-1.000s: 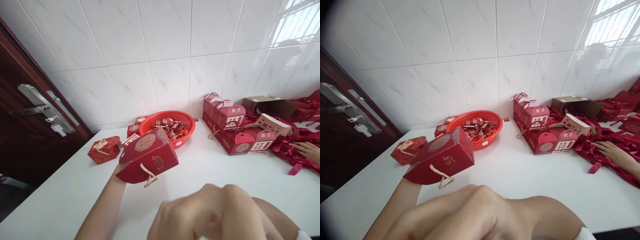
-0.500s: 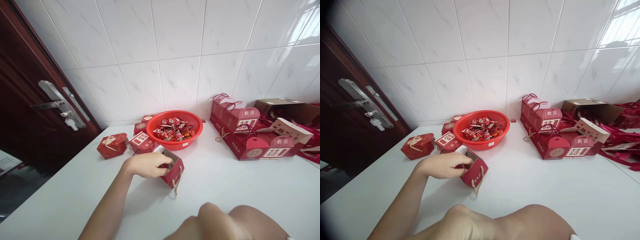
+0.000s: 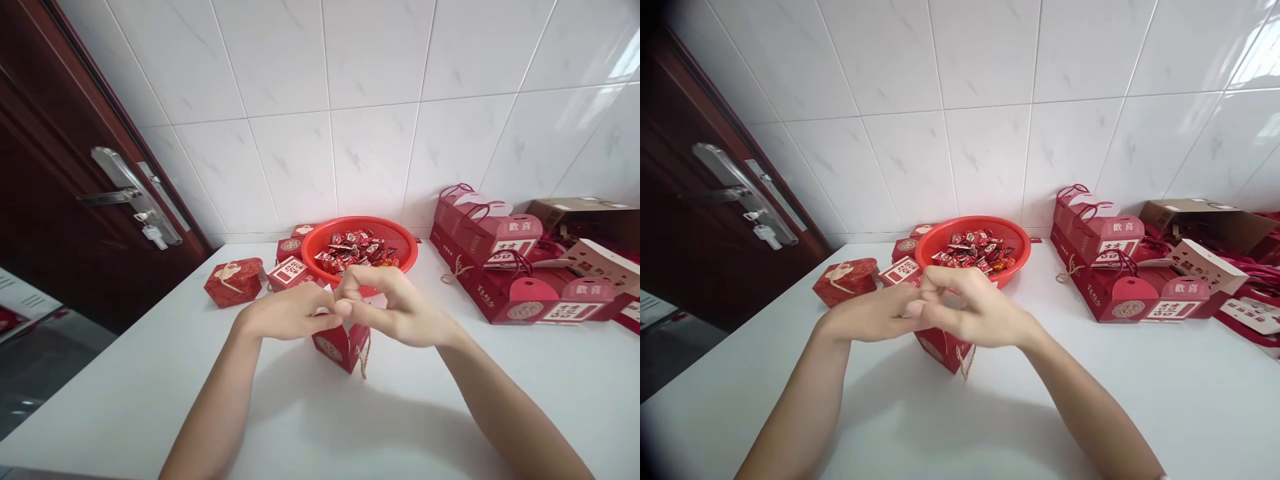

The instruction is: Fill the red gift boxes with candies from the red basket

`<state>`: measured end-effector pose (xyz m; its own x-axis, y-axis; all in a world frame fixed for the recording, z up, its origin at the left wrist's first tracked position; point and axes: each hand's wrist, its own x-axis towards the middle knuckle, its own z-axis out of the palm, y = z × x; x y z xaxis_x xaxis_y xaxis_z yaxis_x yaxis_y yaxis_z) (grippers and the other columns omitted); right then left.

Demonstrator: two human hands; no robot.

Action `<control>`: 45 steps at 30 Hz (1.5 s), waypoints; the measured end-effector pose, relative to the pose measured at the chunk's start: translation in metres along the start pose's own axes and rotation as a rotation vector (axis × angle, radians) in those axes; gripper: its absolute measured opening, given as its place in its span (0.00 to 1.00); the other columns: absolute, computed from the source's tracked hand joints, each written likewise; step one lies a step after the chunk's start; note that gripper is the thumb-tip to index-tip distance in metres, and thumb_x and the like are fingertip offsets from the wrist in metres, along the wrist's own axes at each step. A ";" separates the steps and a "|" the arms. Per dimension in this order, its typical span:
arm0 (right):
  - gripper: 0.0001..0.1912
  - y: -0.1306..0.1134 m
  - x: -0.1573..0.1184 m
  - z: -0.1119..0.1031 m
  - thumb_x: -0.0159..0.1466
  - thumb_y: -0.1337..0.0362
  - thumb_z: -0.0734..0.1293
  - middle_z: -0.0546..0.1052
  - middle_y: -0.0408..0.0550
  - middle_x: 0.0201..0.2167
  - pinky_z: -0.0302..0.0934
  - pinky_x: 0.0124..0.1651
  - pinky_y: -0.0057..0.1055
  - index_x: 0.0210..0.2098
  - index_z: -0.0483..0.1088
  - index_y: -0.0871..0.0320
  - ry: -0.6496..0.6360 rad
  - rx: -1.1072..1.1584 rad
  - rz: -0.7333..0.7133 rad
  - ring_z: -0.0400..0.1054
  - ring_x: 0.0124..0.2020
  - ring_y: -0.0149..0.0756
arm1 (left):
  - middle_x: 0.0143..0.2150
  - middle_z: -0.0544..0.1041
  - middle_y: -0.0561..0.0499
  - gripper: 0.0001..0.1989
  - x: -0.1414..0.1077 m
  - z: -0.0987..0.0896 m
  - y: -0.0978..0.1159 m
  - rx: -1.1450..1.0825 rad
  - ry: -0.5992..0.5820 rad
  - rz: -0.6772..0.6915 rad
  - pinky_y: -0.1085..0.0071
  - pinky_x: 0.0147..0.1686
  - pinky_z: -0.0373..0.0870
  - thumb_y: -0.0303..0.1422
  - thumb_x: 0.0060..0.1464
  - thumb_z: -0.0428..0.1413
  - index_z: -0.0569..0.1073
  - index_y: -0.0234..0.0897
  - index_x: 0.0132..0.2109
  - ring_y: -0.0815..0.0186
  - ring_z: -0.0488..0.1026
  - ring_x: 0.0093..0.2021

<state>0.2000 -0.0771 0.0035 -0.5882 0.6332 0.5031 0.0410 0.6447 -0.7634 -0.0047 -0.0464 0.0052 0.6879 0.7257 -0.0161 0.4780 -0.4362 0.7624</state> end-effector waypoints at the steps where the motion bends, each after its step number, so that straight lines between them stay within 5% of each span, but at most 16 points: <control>1: 0.18 0.009 0.004 -0.003 0.68 0.54 0.65 0.67 0.40 0.24 0.57 0.29 0.28 0.26 0.59 0.55 -0.057 -0.044 0.032 0.60 0.26 0.29 | 0.22 0.67 0.57 0.11 -0.001 -0.003 0.001 0.163 -0.102 -0.015 0.71 0.23 0.54 0.31 0.58 0.55 0.73 0.38 0.27 0.69 0.61 0.22; 3: 0.15 0.027 0.009 -0.007 0.68 0.59 0.66 0.67 0.39 0.24 0.54 0.29 0.27 0.27 0.60 0.56 -0.176 -0.122 0.080 0.58 0.25 0.28 | 0.23 0.68 0.56 0.12 -0.001 -0.006 0.004 0.275 -0.186 -0.045 0.71 0.24 0.54 0.31 0.59 0.51 0.73 0.37 0.28 0.69 0.61 0.22; 8: 0.10 0.045 0.009 -0.005 0.64 0.68 0.68 0.71 0.39 0.27 0.52 0.30 0.27 0.28 0.63 0.57 -0.297 -0.360 0.217 0.62 0.27 0.28 | 0.30 0.77 0.53 0.10 0.001 -0.012 0.008 0.338 -0.186 -0.123 0.73 0.28 0.62 0.27 0.53 0.52 0.78 0.38 0.34 0.66 0.71 0.30; 12: 0.05 0.041 0.004 0.000 0.66 0.67 0.67 0.75 0.42 0.31 0.49 0.28 0.27 0.33 0.68 0.57 -0.293 -0.580 0.317 0.64 0.28 0.30 | 0.48 0.79 0.51 0.22 -0.008 -0.019 0.007 0.419 -0.194 -0.181 0.72 0.40 0.68 0.25 0.47 0.56 0.78 0.41 0.50 0.60 0.74 0.47; 15: 0.08 0.040 0.003 0.008 0.71 0.64 0.61 0.73 0.42 0.28 0.46 0.27 0.28 0.38 0.70 0.56 -0.268 -0.620 0.259 0.60 0.24 0.29 | 0.59 0.74 0.50 0.30 -0.016 -0.025 0.002 0.455 -0.151 -0.152 0.67 0.53 0.67 0.29 0.45 0.61 0.73 0.44 0.58 0.55 0.68 0.58; 18: 0.11 0.043 0.008 0.022 0.73 0.63 0.59 0.71 0.45 0.30 0.46 0.28 0.28 0.41 0.72 0.57 -0.158 -0.675 0.112 0.59 0.26 0.31 | 0.57 0.75 0.49 0.31 -0.019 -0.028 -0.003 0.461 -0.151 -0.198 0.66 0.50 0.68 0.35 0.43 0.64 0.72 0.43 0.58 0.53 0.71 0.56; 23: 0.13 0.053 0.019 0.039 0.71 0.64 0.63 0.70 0.46 0.28 0.51 0.33 0.29 0.30 0.72 0.59 -0.071 -0.703 -0.034 0.60 0.30 0.32 | 0.50 0.78 0.49 0.28 -0.017 -0.030 -0.007 0.479 -0.149 -0.202 0.68 0.44 0.69 0.39 0.39 0.68 0.75 0.41 0.51 0.53 0.74 0.51; 27: 0.20 0.055 0.017 0.035 0.66 0.58 0.69 0.70 0.44 0.25 0.49 0.29 0.28 0.21 0.67 0.59 -0.146 -0.703 0.169 0.61 0.27 0.30 | 0.57 0.76 0.48 0.40 -0.017 -0.033 -0.011 0.492 -0.125 -0.276 0.67 0.47 0.69 0.40 0.36 0.70 0.72 0.44 0.59 0.50 0.72 0.57; 31: 0.12 0.048 -0.002 0.025 0.61 0.56 0.74 0.76 0.51 0.49 0.58 0.32 0.28 0.39 0.75 0.57 -0.262 -0.675 0.374 0.70 0.33 0.34 | 0.64 0.71 0.46 0.49 -0.015 -0.036 -0.016 0.464 -0.136 -0.342 0.67 0.49 0.70 0.39 0.34 0.70 0.66 0.45 0.66 0.48 0.69 0.61; 34: 0.26 0.040 -0.023 0.021 0.62 0.53 0.73 0.67 0.56 0.64 0.64 0.38 0.33 0.56 0.70 0.53 -0.339 -0.703 0.450 0.75 0.43 0.44 | 0.62 0.73 0.48 0.47 -0.008 -0.032 -0.018 0.423 -0.185 -0.265 0.66 0.50 0.70 0.40 0.34 0.70 0.67 0.46 0.65 0.47 0.70 0.60; 39: 0.32 0.025 -0.063 0.023 0.62 0.47 0.71 0.68 0.56 0.64 0.69 0.39 0.40 0.61 0.65 0.52 -0.271 -0.830 0.593 0.78 0.41 0.49 | 0.68 0.67 0.48 0.53 0.013 -0.007 -0.022 0.374 -0.336 -0.068 0.61 0.60 0.63 0.37 0.35 0.70 0.61 0.48 0.70 0.46 0.62 0.66; 45: 0.33 0.030 -0.096 0.022 0.67 0.49 0.64 0.56 0.56 0.72 0.72 0.36 0.43 0.69 0.57 0.51 -0.174 -0.925 0.680 0.79 0.37 0.48 | 0.73 0.59 0.50 0.51 0.027 0.015 -0.025 0.342 -0.313 -0.167 0.56 0.64 0.60 0.40 0.40 0.70 0.59 0.52 0.70 0.46 0.56 0.71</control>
<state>0.2404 -0.1279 -0.0772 -0.3182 0.9479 -0.0145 0.9233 0.3064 -0.2314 0.0104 -0.0235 -0.0241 0.6928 0.6288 -0.3530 0.7114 -0.5158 0.4773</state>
